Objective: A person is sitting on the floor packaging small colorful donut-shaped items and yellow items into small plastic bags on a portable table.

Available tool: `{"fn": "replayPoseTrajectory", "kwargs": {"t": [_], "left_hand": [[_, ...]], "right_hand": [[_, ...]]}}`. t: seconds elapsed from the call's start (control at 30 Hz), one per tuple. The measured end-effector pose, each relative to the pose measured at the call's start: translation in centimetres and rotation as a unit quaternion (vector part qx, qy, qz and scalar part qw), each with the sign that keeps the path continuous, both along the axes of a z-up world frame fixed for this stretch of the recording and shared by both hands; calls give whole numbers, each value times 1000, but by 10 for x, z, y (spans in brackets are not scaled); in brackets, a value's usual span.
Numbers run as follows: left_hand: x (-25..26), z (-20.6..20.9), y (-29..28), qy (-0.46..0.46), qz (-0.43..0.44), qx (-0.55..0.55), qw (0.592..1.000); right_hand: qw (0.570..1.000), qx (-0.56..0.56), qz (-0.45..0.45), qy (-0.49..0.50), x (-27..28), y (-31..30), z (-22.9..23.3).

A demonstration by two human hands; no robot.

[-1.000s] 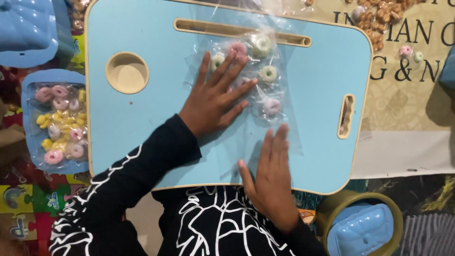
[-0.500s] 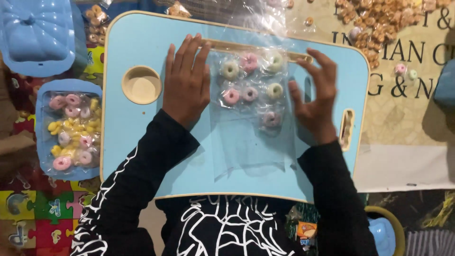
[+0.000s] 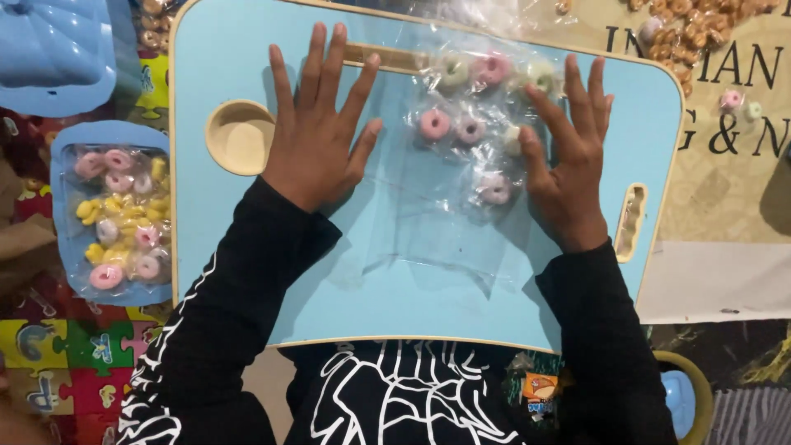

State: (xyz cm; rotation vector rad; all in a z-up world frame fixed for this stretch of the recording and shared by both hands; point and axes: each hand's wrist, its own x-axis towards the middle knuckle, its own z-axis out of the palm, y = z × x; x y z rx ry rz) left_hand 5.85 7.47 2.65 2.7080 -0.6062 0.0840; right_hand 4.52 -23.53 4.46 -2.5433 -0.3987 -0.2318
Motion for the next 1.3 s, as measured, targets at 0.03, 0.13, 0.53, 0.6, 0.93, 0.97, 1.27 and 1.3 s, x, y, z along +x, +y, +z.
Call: {"fn": "replayPoseTrajectory", "kwargs": {"t": [0.03, 0.13, 0.53, 0.6, 0.93, 0.97, 1.27, 1.3], "left_hand": [[0, 1, 1, -1, -19, 3, 1000], [-4, -4, 6, 8, -49, -17, 999], [0, -6, 14, 57, -40, 21, 997], [1, -7, 14, 58, -36, 25, 997], [-24, 38, 57, -50, 79, -43, 995], [-37, 50, 72, -53, 84, -38, 994], [-113, -87, 255, -109, 377, 228, 891], [-115, -107, 258, -61, 356, 208, 909]], "right_hand": [[1000, 9, -9, -2, 1, -1, -1], [999, 35, -11, 2, 2, 0, 3], [998, 58, -9, 12, -4, -6, 3], [998, 62, -12, 17, -5, -3, 7], [991, 130, -7, 25, -11, 1, 13], [991, 135, -1, 23, -12, 3, 16], [986, 164, -11, 40, -14, 9, 24], [986, 162, -13, 46, -14, 10, 25]]}}
